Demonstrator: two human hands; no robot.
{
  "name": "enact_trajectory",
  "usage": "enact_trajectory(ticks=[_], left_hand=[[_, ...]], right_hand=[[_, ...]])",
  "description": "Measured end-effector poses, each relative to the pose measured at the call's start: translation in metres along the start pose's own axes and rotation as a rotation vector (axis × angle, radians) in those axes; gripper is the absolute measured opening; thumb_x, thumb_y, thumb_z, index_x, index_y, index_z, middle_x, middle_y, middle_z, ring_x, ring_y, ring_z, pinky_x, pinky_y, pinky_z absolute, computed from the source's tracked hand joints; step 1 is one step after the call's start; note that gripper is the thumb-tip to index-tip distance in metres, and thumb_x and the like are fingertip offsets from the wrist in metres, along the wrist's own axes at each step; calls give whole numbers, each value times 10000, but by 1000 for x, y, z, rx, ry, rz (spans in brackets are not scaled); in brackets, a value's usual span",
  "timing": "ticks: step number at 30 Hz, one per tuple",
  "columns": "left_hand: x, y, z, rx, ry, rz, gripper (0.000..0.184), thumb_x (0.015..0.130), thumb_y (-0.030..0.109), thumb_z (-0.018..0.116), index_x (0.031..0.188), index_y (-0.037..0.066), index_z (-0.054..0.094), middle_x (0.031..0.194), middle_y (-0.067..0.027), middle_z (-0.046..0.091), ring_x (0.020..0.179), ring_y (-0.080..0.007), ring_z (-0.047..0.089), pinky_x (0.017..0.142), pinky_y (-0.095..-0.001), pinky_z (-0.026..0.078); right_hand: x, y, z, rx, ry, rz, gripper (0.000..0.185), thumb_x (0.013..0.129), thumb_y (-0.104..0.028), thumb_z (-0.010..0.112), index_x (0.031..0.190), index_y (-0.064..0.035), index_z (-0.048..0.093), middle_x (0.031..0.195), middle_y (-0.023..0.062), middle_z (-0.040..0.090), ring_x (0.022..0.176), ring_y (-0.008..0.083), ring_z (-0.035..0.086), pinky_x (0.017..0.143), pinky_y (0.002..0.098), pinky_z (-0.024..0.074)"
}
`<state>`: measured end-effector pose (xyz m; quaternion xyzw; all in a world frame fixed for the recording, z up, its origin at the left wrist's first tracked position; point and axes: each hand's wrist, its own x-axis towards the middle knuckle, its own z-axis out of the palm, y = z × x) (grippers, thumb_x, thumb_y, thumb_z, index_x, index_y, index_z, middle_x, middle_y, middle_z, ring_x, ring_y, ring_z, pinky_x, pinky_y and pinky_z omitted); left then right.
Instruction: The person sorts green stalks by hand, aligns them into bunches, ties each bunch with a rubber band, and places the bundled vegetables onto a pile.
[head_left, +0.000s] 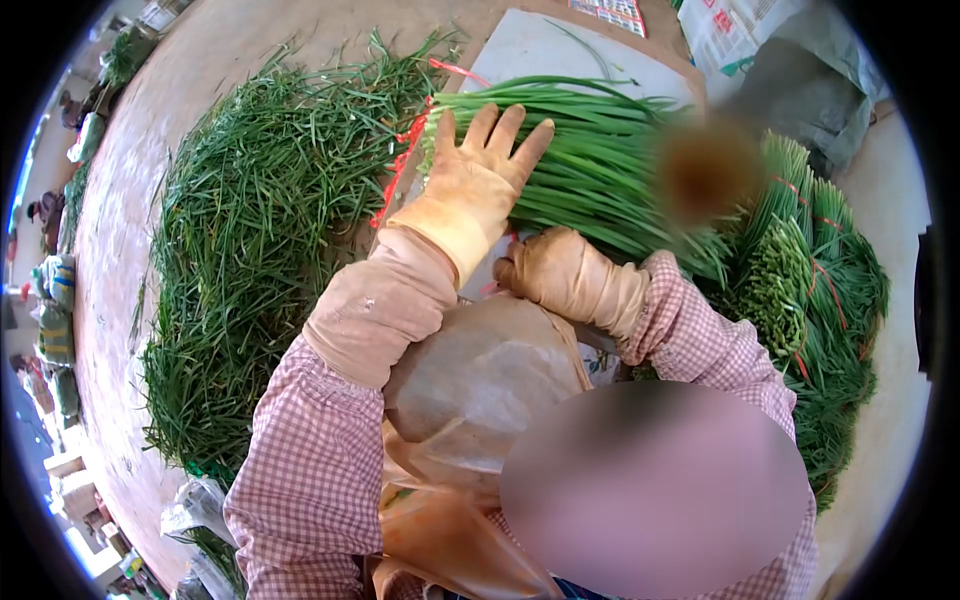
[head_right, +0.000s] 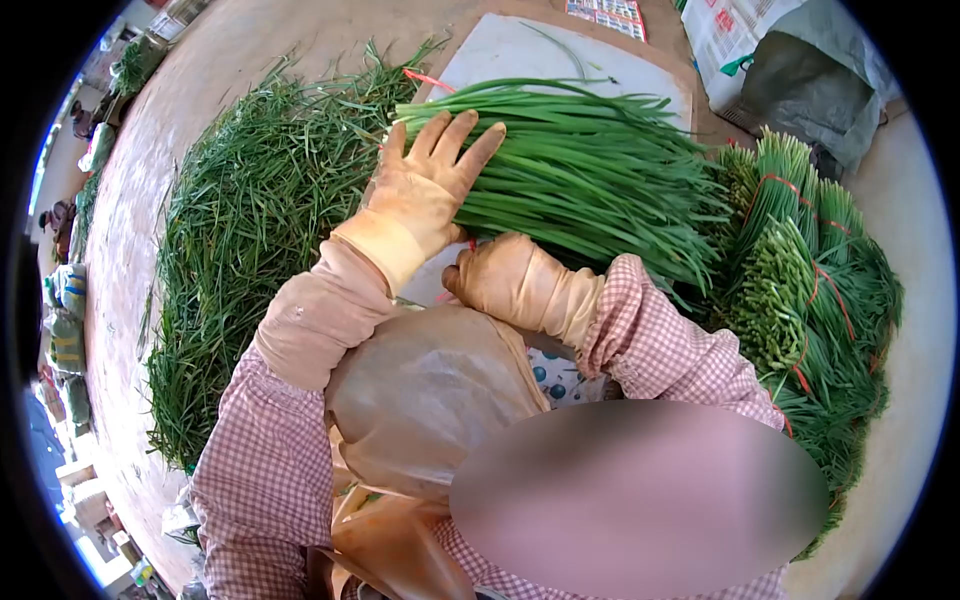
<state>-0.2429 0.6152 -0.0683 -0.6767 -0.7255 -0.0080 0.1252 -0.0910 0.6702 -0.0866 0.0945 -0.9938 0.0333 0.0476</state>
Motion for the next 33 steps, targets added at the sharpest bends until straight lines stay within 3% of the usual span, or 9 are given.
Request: enact_trajectory(ticks=[3,5,11,15,16,20,23,27,33], left_hand=[[-1,2,6,-1,37,-5,1068,628,307,812,1498,186,203,1470,-116,346,1360,-307,330,1067,-592,251],[-3,2,7,19,35,11,1053,640,281,800,1500,185,200,1472,-119,342,1357,-311,333,1072,-592,243],[-7,4,10,22,103,16,1010,670,268,770,1502,173,205,1459,-145,347,1331,-339,352,1081,-582,238],[-16,-3,-10,-413,74,30,734,828,307,635,1477,240,298,1485,-170,317,1373,-397,281,1104,-609,157],[-18,-5,-11,-593,168,26,604,798,349,678,1363,243,494,1446,-161,383,1350,-418,307,1091,-628,165],[-18,-5,10,-424,266,51,325,814,353,658,1120,246,691,1377,-113,487,1298,-435,377,1057,-651,204],[-18,3,16,-397,342,28,346,821,335,645,1164,304,666,1364,-118,499,1270,-431,413,1049,-648,224],[-18,7,14,-385,394,0,367,849,330,622,1214,379,621,1341,-106,528,1263,-406,444,1067,-628,203],[-19,5,16,-373,428,10,361,832,313,645,1191,349,636,1306,-83,552,1237,-387,473,1071,-623,209]], right_hand=[[-1,1,-2,74,-16,110,79,779,-124,621,830,-64,614,664,117,597,644,284,632,573,383,504],[-16,-3,-7,824,329,380,56,821,-82,627,848,-34,618,707,144,626,626,281,617,583,361,493],[-17,-14,-46,1500,545,889,87,917,-94,616,950,-14,620,729,-2,614,610,50,542,520,189,450],[3,10,-54,915,583,721,61,866,-63,618,882,-4,622,692,82,622,578,167,590,518,300,465],[7,14,-55,624,574,595,73,849,-63,616,883,1,621,668,118,617,563,213,602,516,323,469],[22,35,-67,738,471,535,77,849,-92,614,872,-20,630,680,173,606,591,252,615,538,351,461],[33,74,-67,1108,291,535,144,884,-167,606,900,-28,639,731,178,626,642,265,629,578,365,471],[65,163,-65,363,359,531,339,944,-360,507,956,-48,640,865,187,658,820,376,627,730,417,502],[55,170,2,274,122,579,304,903,-298,485,967,-67,673,900,203,671,874,398,630,781,447,498]])
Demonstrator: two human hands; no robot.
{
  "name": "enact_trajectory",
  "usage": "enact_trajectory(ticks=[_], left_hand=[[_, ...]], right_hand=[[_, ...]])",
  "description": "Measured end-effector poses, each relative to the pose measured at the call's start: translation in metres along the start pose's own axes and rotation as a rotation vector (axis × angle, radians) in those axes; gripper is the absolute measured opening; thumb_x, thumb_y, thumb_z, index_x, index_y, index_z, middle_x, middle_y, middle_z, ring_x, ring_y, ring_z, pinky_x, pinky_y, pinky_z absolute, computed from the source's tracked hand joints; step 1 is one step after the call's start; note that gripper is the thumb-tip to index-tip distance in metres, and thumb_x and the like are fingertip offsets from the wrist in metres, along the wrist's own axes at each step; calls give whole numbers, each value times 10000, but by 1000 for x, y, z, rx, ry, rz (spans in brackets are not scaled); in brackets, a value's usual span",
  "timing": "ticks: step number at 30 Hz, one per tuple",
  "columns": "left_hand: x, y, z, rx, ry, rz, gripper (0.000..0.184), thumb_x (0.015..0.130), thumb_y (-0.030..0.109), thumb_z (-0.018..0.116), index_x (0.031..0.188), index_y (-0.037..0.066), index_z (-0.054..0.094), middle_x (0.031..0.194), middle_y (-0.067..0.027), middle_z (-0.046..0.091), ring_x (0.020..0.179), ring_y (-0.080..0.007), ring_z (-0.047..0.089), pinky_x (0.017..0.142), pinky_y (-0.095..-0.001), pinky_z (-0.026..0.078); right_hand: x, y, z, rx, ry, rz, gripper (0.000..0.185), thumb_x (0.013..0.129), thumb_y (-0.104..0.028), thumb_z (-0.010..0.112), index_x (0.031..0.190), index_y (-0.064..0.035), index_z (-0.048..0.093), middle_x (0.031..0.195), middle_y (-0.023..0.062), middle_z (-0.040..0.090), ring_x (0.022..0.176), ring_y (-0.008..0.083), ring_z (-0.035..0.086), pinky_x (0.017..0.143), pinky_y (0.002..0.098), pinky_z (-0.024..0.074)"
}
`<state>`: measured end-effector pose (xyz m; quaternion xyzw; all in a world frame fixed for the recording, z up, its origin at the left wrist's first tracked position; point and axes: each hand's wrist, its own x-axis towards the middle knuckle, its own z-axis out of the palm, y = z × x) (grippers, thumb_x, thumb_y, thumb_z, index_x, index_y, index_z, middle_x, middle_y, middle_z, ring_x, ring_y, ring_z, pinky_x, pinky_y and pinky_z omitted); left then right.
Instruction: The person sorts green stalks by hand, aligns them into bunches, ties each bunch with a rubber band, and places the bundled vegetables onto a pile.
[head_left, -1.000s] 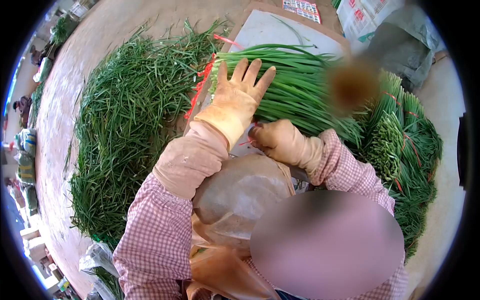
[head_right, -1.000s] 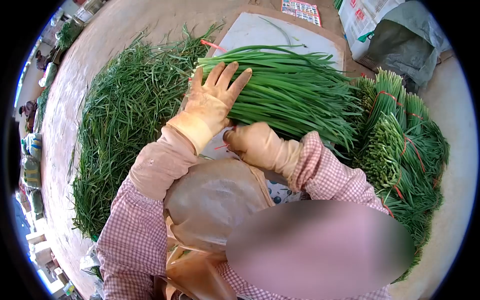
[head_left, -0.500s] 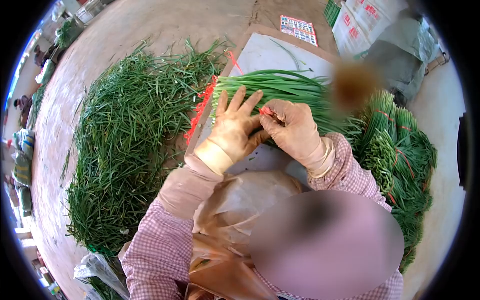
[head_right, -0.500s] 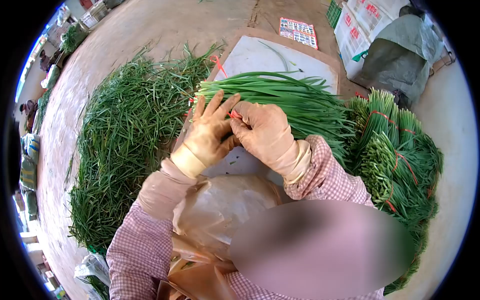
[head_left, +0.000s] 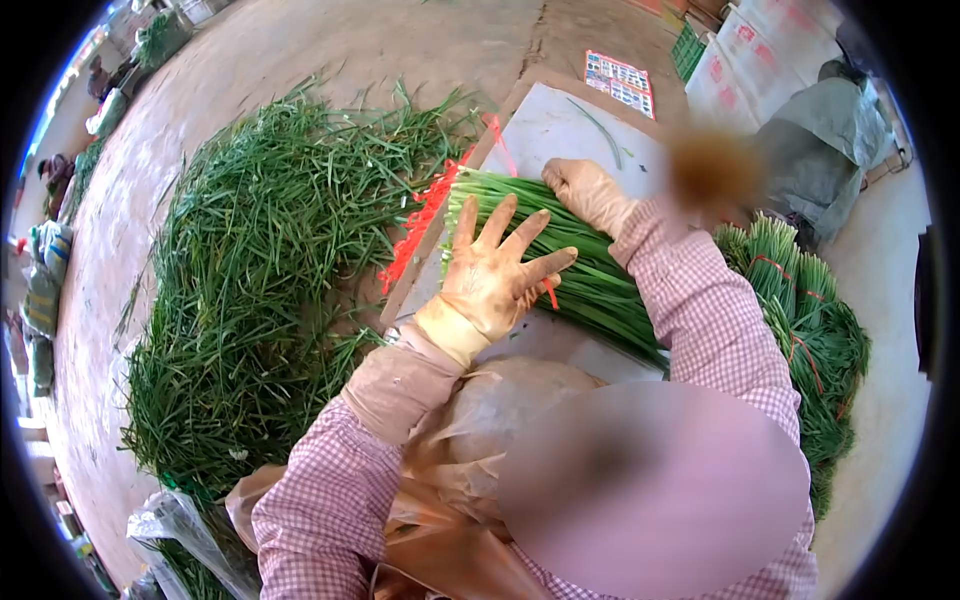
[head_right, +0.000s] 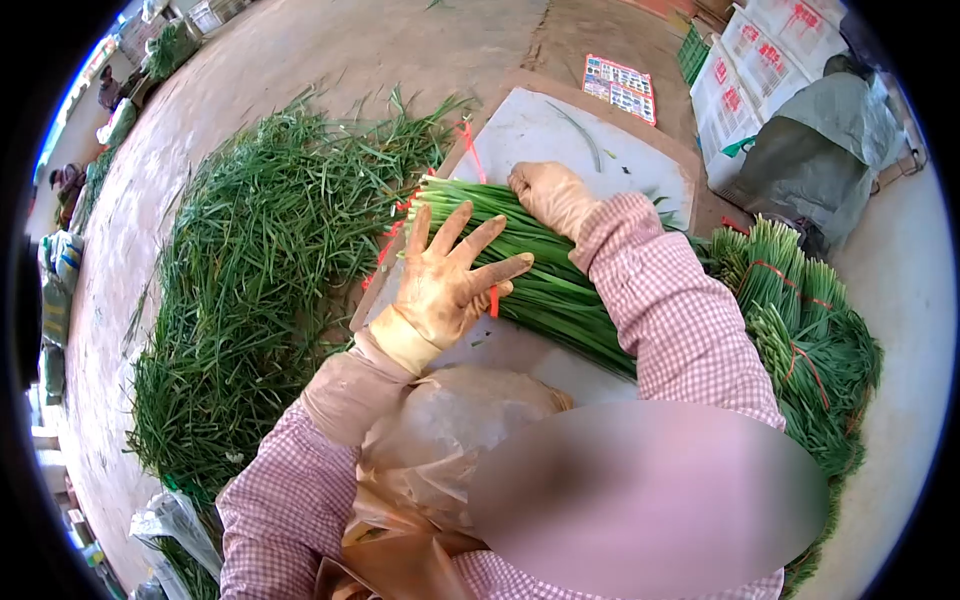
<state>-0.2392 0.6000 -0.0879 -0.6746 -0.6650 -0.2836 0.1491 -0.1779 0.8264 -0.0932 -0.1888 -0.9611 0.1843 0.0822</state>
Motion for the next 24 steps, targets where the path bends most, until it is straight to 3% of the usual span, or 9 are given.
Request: enact_trajectory(ticks=[4,9,13,15,16,18,20,21,24], left_hand=[[-17,-8,-26,-36,-78,109,419,785,271,689,1198,317,632,1312,-82,546,1235,-379,482,1054,-636,237],[-43,-5,-60,-115,-213,198,502,774,280,683,1266,298,587,1425,-109,451,1302,-387,417,1054,-685,203],[-77,3,-91,-45,-181,49,627,762,240,693,1351,336,500,1469,-102,404,1373,-385,333,1079,-676,162],[-93,4,-99,-94,-307,-38,723,770,252,681,1430,318,392,1533,-114,299,1413,-408,237,1056,-728,119],[-107,5,-86,-74,-39,10,678,751,264,672,1390,270,444,1520,-119,324,1402,-403,273,1064,-722,114],[-116,20,-54,60,124,37,549,734,299,642,1269,221,546,1450,-127,425,1352,-389,369,1069,-721,118],[-110,26,-31,97,314,72,403,720,306,612,1093,154,629,1252,-128,570,1170,-344,537,1041,-687,233],[-110,35,-36,32,231,30,361,715,298,605,1032,129,642,1108,-113,595,1051,-319,563,983,-634,304],[-104,35,-28,-110,105,-70,268,719,278,609,879,68,652,735,-46,587,777,-241,573,779,-409,423]], right_hand=[[-37,-36,-8,124,-231,113,248,800,-244,534,876,-83,707,882,211,670,863,386,643,793,429,506],[-61,-60,-10,29,-304,56,247,826,-214,549,940,-47,690,874,214,675,806,357,663,741,425,513],[-18,-60,2,155,-473,23,333,846,-286,571,1006,-23,700,892,194,700,780,258,681,718,373,516],[-4,-66,-1,290,-405,4,322,852,-313,587,838,-18,716,703,107,686,631,183,635,604,342,487],[14,-37,15,234,-344,135,279,867,-267,582,697,-54,641,558,53,588,472,159,542,452,323,416],[26,42,28,719,-324,364,292,878,-213,590,645,-94,460,482,7,445,372,132,432,335,278,292],[26,81,44,222,-32,183,253,862,-197,590,669,-84,471,490,12,444,353,138,410,331,299,307],[32,103,59,45,71,52,240,852,-183,589,670,-83,469,493,16,447,346,140,404,330,307,313],[50,99,63,242,-36,127,234,833,-153,592,657,-50,477,563,54,529,407,143,454,394,314,358]])
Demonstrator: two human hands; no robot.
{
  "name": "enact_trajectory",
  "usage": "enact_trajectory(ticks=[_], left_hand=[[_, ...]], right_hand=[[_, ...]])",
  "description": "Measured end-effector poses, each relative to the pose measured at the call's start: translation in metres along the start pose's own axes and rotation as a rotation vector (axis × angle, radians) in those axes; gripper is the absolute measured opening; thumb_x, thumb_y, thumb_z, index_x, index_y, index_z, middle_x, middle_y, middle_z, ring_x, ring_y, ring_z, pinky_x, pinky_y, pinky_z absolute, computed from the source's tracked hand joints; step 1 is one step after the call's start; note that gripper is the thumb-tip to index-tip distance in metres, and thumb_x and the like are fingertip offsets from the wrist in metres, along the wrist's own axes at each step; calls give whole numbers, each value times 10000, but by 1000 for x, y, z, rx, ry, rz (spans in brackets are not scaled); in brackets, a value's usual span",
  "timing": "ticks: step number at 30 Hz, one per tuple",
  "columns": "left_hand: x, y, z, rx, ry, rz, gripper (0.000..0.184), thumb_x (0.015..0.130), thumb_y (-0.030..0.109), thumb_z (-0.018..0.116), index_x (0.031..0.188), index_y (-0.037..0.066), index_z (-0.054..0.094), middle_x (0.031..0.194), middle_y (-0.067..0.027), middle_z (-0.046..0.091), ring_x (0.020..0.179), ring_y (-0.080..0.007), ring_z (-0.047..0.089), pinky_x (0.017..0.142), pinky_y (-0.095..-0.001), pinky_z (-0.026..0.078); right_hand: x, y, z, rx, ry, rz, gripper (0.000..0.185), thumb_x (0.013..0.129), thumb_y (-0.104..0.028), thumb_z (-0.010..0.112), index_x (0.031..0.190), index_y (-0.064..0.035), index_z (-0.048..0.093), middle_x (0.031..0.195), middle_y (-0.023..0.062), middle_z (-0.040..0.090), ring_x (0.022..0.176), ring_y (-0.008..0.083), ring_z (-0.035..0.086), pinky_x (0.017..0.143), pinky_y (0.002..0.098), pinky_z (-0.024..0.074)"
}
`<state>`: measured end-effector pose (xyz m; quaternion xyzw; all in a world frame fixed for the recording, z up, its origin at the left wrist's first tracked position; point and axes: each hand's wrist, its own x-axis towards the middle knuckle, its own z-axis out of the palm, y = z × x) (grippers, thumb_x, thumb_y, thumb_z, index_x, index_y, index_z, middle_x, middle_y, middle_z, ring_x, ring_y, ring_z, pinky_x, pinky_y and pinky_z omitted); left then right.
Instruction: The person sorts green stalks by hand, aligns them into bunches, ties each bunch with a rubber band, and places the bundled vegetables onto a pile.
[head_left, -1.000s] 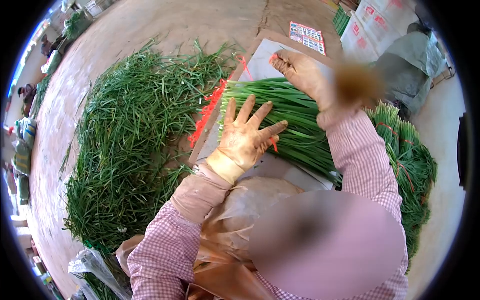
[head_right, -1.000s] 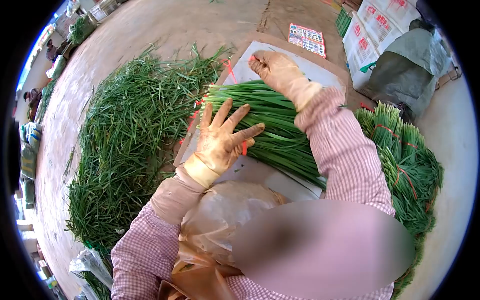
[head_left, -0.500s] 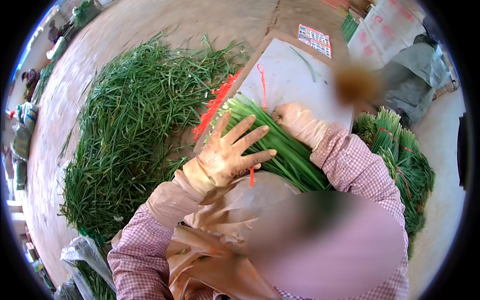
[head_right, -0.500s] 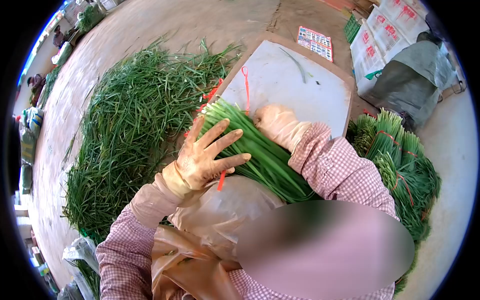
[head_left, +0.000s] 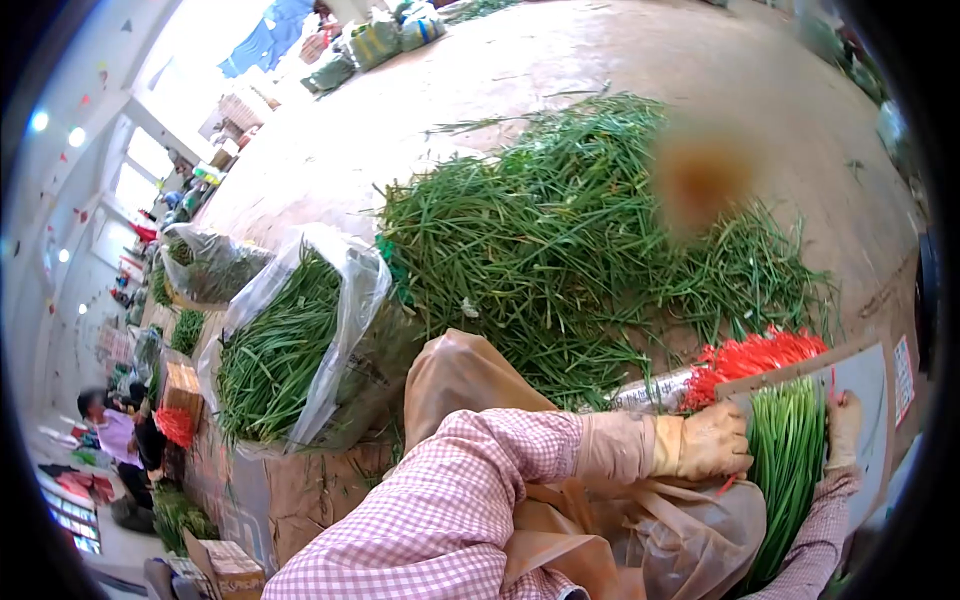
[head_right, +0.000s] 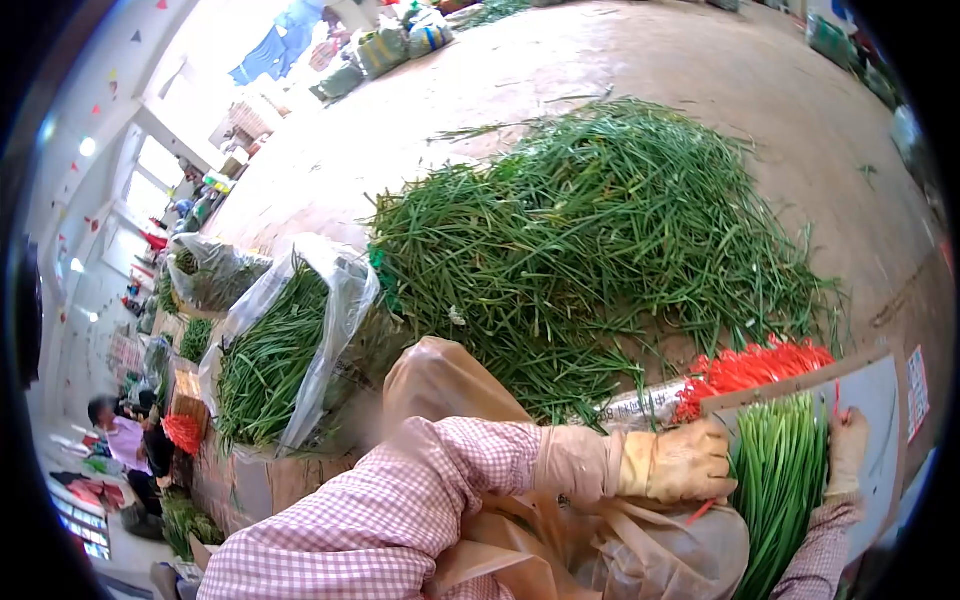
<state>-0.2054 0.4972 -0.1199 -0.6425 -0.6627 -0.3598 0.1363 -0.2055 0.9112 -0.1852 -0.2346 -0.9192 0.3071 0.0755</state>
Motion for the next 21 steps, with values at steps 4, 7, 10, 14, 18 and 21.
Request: enact_trajectory(ticks=[4,7,10,14,18,21], left_hand=[[-4,-3,14,-225,129,-200,187,690,217,709,800,80,644,721,-63,588,752,-256,574,723,-405,448],[-19,12,7,-511,127,-273,147,693,124,765,769,71,652,749,-108,620,670,-303,585,650,-412,471],[-33,30,-42,-451,42,-311,162,748,168,752,833,50,680,792,-106,655,739,-292,641,661,-390,494],[0,44,-66,-534,7,-757,174,787,178,751,800,13,698,688,-98,639,635,-259,613,593,-355,476],[35,44,-52,-1020,140,-1186,230,837,212,741,781,-6,696,690,-43,675,623,-91,600,606,-238,481],[55,44,-49,-1067,81,-1230,225,839,212,741,784,-1,696,670,-19,667,601,-57,574,595,-212,474]], right_hand=[[8,33,-27,-30,36,35,347,873,-224,582,599,-37,480,517,66,517,401,164,449,417,334,357],[-78,-62,-60,-254,-36,227,759,909,-651,420,687,37,650,580,230,589,547,305,573,569,458,431],[-121,-123,-37,-274,150,-16,437,873,-419,564,773,-4,659,718,242,633,699,386,642,637,457,475],[-120,-108,-2,24,258,-95,167,859,-192,626,832,-28,606,656,105,605,603,197,573,603,318,476],[-119,-121,-5,837,134,11,121,846,-25,608,965,-33,590,749,28,638,651,123,578,618,257,480],[-127,-138,-19,851,88,91,142,854,-14,605,995,-19,582,788,25,646,680,103,582,630,234,479]])
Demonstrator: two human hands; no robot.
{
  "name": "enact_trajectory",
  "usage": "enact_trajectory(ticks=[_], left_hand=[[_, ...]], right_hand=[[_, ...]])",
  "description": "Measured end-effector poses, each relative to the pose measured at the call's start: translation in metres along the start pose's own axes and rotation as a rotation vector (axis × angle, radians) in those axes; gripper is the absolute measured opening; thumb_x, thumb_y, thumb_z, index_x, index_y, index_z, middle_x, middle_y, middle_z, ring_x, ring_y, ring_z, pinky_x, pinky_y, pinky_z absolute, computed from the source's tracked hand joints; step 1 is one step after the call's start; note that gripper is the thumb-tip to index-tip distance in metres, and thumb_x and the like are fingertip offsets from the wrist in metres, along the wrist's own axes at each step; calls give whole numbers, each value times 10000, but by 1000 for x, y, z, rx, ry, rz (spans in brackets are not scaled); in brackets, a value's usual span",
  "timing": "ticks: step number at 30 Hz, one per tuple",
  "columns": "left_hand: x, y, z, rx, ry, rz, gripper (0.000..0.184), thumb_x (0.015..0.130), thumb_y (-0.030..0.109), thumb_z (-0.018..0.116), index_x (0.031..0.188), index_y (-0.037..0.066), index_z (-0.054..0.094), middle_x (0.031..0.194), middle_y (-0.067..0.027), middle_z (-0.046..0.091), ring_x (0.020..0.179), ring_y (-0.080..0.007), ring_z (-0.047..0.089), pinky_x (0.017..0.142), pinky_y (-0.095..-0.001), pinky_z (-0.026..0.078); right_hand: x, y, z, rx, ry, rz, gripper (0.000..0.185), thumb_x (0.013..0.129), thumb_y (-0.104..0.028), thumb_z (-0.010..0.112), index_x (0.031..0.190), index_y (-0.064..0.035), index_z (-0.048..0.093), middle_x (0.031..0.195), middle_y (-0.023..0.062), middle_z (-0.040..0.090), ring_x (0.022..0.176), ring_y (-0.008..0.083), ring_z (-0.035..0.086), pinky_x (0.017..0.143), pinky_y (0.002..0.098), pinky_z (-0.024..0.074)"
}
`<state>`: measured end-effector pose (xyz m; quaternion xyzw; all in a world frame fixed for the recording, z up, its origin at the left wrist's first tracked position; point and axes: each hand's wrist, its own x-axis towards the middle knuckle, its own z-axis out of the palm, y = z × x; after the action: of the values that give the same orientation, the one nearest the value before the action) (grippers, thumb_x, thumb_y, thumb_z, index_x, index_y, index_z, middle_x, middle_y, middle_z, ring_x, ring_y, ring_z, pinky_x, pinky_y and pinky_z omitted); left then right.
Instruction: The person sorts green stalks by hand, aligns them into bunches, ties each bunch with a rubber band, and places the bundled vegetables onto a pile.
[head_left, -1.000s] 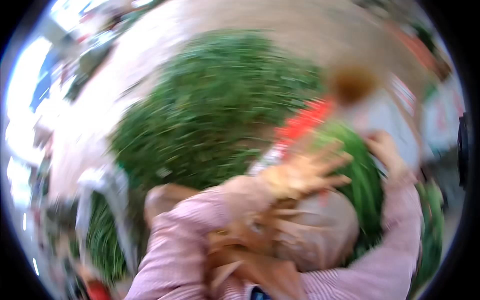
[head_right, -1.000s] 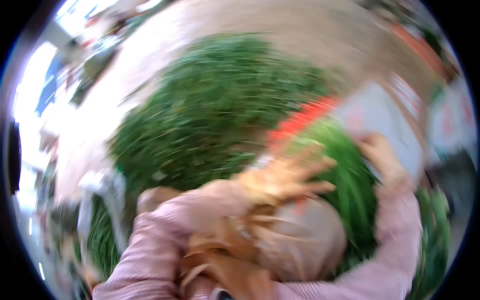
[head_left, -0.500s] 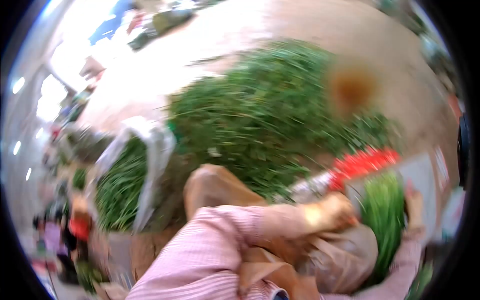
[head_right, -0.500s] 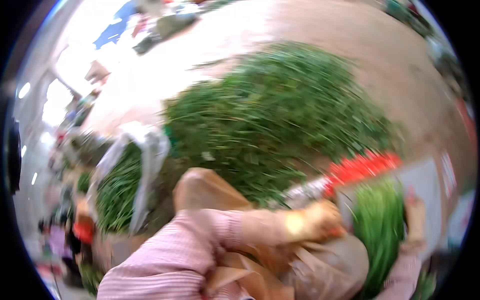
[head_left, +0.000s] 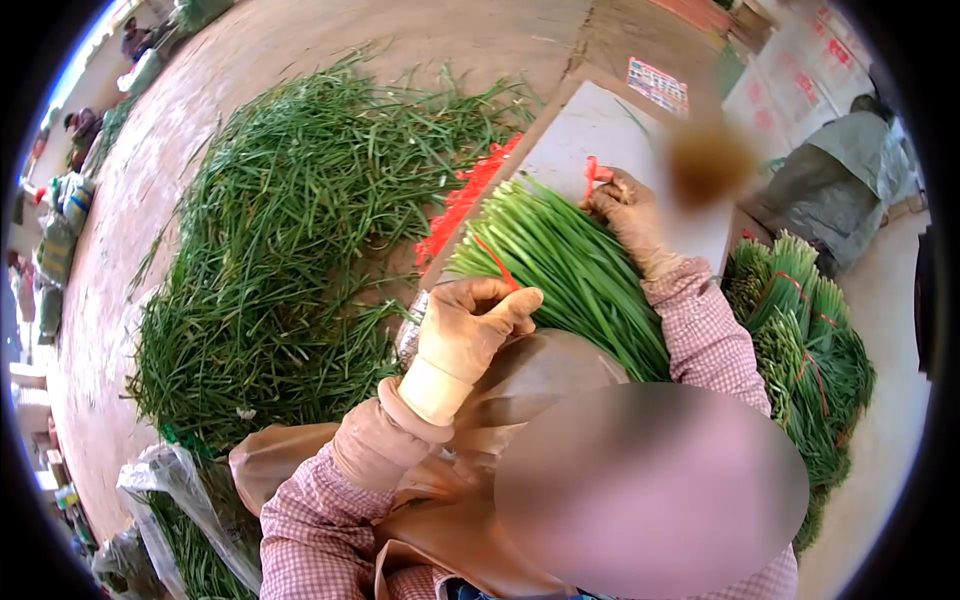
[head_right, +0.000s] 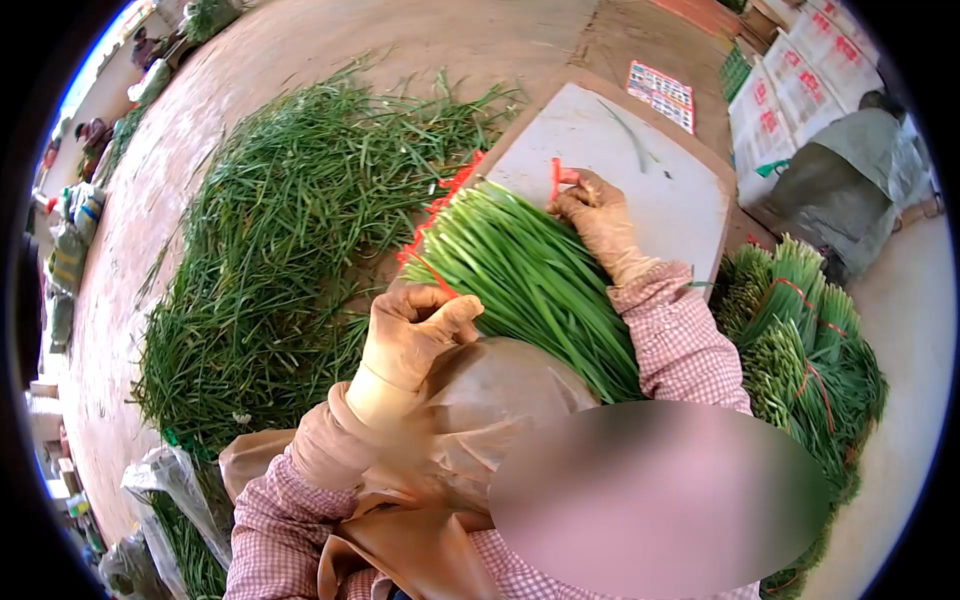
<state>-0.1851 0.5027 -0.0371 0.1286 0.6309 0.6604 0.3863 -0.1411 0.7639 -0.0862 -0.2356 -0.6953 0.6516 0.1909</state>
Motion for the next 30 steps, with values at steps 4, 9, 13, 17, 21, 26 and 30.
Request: enact_trajectory(ticks=[4,9,13,17,21,26,30], left_hand=[[4,0,14,209,7,86,190,863,193,699,834,5,702,672,-41,672,602,-77,585,587,-226,470],[0,11,17,684,0,386,150,899,164,635,900,31,705,699,-59,669,606,-132,604,592,-261,473],[4,19,25,784,32,631,202,886,224,650,851,30,697,674,-53,656,598,-154,612,579,-281,473],[18,26,35,743,0,432,193,866,235,671,834,47,700,644,-35,642,581,-133,603,574,-277,471],[41,34,39,835,-40,239,205,848,256,664,796,64,710,599,-17,626,537,-93,573,555,-259,460],[56,44,42,840,-109,29,230,845,249,645,744,51,703,567,-16,598,490,-89,533,498,-257,431],[55,57,45,772,-145,-134,243,848,238,639,732,31,689,551,-14,570,458,-94,494,447,-251,409]], right_hand=[[-5,-12,2,21,-42,48,109,867,-38,634,963,-27,584,813,37,647,704,87,585,631,217,474],[-5,-20,3,101,-167,44,148,848,-35,678,971,-21,597,819,28,644,737,101,608,664,236,497],[-16,-31,2,101,-183,90,171,838,-42,692,1006,-23,668,844,19,668,758,96,604,682,237,494],[-28,-30,11,60,-165,56,109,834,-59,700,932,-10,698,857,14,685,770,75,592,700,226,490],[-30,-22,10,98,-190,16,159,824,-66,709,970,-3,712,877,9,694,780,64,587,713,216,487],[-31,-15,9,154,-178,13,184,832,-71,703,1000,4,707,894,15,694,771,65,591,711,223,494],[-37,-20,15,169,-146,29,185,836,-77,698,1002,5,702,889,19,694,766,66,592,705,221,495]])
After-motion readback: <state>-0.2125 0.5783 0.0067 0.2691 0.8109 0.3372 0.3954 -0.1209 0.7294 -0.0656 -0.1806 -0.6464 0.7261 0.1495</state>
